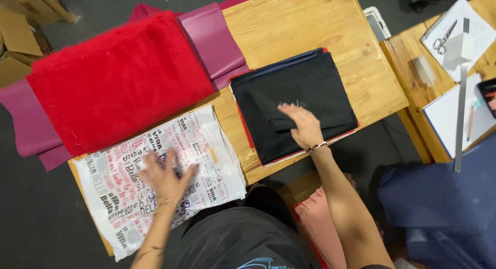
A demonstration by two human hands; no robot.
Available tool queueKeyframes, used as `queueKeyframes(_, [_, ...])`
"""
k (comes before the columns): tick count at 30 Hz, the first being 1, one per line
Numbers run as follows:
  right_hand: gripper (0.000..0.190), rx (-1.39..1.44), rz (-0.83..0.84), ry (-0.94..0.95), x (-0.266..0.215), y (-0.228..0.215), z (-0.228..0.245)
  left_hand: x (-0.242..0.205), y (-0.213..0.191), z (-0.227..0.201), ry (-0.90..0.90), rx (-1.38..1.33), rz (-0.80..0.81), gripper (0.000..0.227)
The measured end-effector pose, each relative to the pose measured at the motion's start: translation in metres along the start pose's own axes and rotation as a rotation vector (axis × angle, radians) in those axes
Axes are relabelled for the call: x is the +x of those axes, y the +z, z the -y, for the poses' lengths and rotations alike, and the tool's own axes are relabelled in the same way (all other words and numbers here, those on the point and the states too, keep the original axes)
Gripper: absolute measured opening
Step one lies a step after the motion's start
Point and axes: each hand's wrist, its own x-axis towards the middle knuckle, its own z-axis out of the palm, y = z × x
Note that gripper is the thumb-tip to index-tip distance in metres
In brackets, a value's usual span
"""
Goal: Folding different colored fabric pieces and placing them into a plastic bag, followed by sorting through a pile of fabric scraps on a workbench.
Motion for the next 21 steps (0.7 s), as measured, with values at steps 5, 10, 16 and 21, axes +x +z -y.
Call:
queueKeyframes(5, [0.083, -0.05, -0.241, -0.172, 0.01, -0.022, 0.132, 0.024, 0.015, -0.041, -0.38, -1.196, 0.538, 0.107])
queueKeyframes(10, [0.025, -0.076, -0.17, -0.32, -0.007, 0.018, 0.27, 0.046, 0.014, -0.009, -0.87, -1.55, 0.427, 0.071])
queueKeyframes(16, [0.049, 0.532, 0.12, -0.305, -0.012, 0.005, 0.252, 0.024, -0.02, 0.069, -0.877, -1.46, 0.416, 0.062])
queueKeyframes(21, [0.012, 0.155, -0.318, 0.222, -0.017, 0.009, 0.141, -0.024, -0.011, 0.236, -0.956, -1.44, 0.222, 0.054])
